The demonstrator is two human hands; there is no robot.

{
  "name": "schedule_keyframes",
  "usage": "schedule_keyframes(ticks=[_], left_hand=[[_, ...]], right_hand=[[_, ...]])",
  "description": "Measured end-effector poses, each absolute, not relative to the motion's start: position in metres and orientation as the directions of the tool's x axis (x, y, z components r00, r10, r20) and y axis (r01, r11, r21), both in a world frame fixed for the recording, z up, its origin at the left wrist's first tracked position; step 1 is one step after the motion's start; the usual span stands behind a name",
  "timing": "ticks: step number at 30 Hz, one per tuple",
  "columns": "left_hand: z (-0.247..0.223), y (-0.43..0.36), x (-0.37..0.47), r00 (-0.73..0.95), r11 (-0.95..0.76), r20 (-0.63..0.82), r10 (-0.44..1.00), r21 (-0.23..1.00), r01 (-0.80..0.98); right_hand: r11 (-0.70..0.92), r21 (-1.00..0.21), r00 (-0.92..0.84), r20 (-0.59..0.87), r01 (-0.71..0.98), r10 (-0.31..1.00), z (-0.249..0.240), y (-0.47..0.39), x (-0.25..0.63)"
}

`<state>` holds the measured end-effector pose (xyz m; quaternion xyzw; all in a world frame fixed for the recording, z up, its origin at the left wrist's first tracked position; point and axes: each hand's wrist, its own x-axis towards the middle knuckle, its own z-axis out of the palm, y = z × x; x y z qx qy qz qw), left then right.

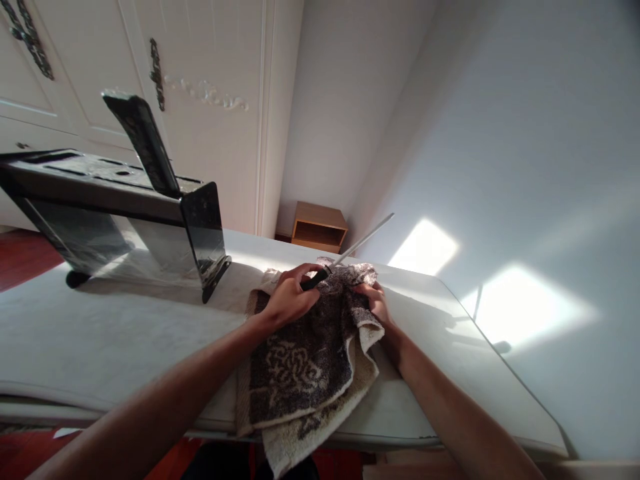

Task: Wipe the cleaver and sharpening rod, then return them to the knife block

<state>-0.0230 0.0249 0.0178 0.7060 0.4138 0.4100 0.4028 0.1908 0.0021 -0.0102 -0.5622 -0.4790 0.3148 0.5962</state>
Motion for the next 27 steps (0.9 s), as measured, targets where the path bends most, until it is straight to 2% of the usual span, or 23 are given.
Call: schedule_keyframes(ticks=[3,6,14,21,27], left_hand=[[0.018,0.021,-0.02,0.413,-0.286,0.2,0.888,0.945,0.157],[0.018,0.017,-0.017,0.444,-0.286,0.203,0.873,0.95,0.126],[0.012,0.019,-0.014,0.463,-0.396,0.314,0.829,0.914,0.089],[0.02,0.022,-0.023,0.378,-0.502,0.406,0.832,0.841,0.203],[0.029,0.02,-0.032,0.275,-0.627,0.566,0.777,0.734,0.262]], right_hand=[[0.137,-0.985,0.339,0.093,-0.109,0.936,-0.01,0.005,0.183],[0.096,-0.966,0.265,0.03,-0.239,0.964,-0.011,0.008,0.179],[0.067,-0.957,0.214,0.005,-0.283,0.977,-0.011,0.006,0.177],[0.072,-0.978,0.208,0.03,-0.198,0.978,0.002,0.004,0.174],[-0.043,-0.95,0.147,-0.093,-0.31,0.985,-0.002,0.006,0.177]])
